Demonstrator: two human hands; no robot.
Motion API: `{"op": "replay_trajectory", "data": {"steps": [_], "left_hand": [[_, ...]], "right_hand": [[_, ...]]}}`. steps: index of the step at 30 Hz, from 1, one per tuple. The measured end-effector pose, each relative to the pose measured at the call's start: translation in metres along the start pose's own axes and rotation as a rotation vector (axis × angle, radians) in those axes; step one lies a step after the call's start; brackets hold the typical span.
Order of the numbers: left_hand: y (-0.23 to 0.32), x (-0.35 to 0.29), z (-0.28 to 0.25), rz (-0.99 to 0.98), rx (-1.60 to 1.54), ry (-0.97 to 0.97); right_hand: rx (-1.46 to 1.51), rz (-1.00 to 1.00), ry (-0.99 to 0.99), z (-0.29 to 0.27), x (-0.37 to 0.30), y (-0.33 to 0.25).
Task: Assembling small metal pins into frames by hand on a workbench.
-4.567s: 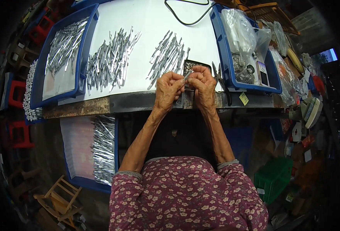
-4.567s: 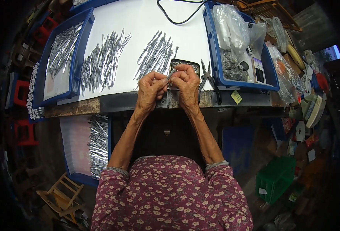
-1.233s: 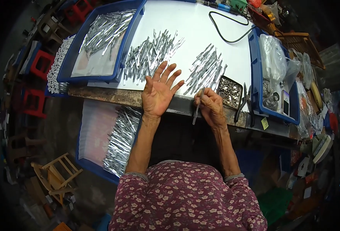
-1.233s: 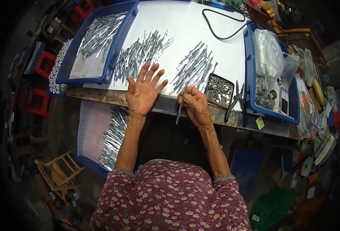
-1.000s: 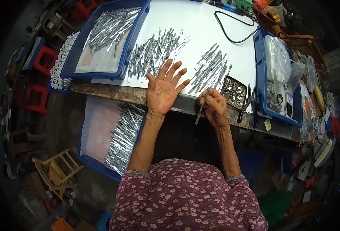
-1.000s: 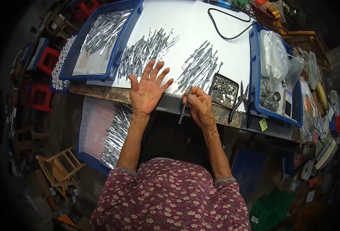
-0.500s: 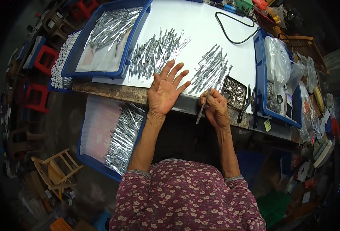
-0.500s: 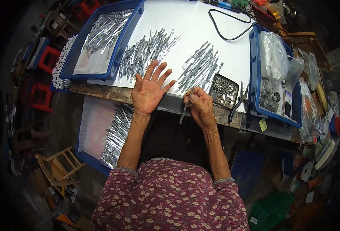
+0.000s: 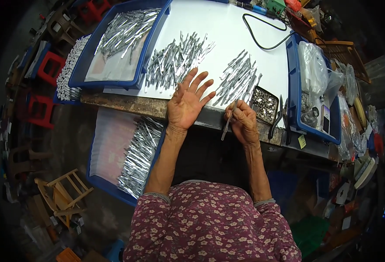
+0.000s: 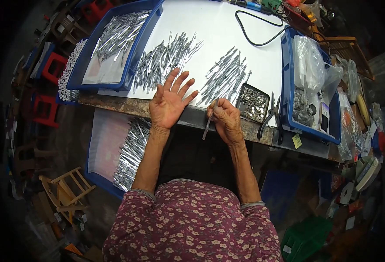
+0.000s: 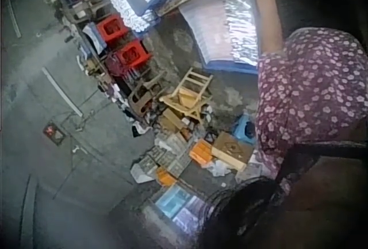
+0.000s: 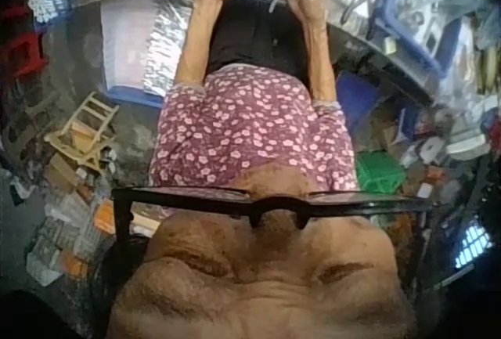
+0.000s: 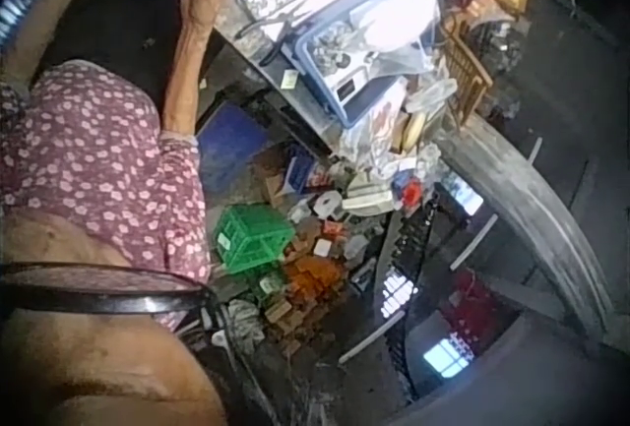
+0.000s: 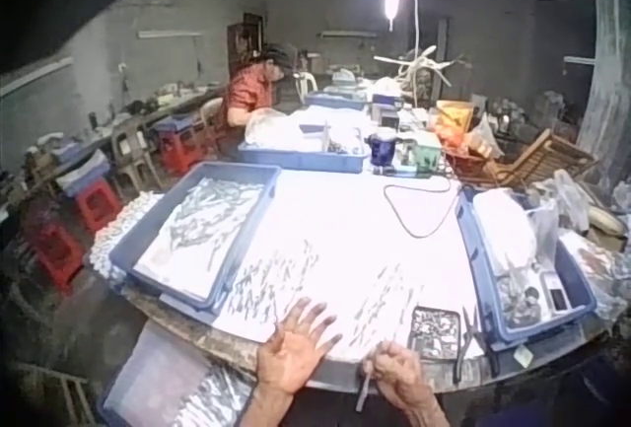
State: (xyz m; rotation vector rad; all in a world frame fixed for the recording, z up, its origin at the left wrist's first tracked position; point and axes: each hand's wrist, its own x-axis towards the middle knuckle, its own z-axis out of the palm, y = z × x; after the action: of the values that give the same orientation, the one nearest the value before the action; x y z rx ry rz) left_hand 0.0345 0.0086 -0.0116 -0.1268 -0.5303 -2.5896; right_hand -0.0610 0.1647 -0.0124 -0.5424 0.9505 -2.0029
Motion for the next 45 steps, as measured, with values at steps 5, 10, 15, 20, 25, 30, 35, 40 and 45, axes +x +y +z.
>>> {"op": "replay_trajectory", "data": {"steps": [5,10,15,20,25,30,35,40,45], "left_hand": [[-0.001,0.001,-0.001,0.020,-0.063,-0.020],[0.000,0.000,0.003,0.043,-0.001,0.009],[-0.001,-0.001,0.002,0.038,0.006,-0.008],[0.000,-0.001,0.003,0.038,-0.020,-0.012],[-0.002,0.000,-0.014,0.080,-0.061,-0.161],[0.000,-0.001,-0.016,0.026,-0.084,-0.058],[0.000,-0.001,-0.015,0.029,-0.092,-0.038],[-0.001,-0.001,-0.007,0.046,-0.190,0.066],[-0.004,-0.001,-0.016,0.056,-0.220,-0.032]], "right_hand": [[-0.005,0.002,0.012,0.000,0.000,0.000],[-0.011,0.009,0.012,0.001,0.000,0.000],[-0.006,0.007,0.002,0.000,-0.001,0.000],[-0.005,0.008,0.007,0.000,0.000,0.000],[0.011,0.009,-0.009,-0.002,0.000,0.001],[-0.013,-0.001,0.005,-0.001,0.000,0.001],[-0.038,-0.007,0.007,0.002,0.000,-0.001],[-0.035,-0.001,0.005,0.000,0.000,0.000],[-0.032,-0.002,0.005,0.000,0.000,0.000]]}}
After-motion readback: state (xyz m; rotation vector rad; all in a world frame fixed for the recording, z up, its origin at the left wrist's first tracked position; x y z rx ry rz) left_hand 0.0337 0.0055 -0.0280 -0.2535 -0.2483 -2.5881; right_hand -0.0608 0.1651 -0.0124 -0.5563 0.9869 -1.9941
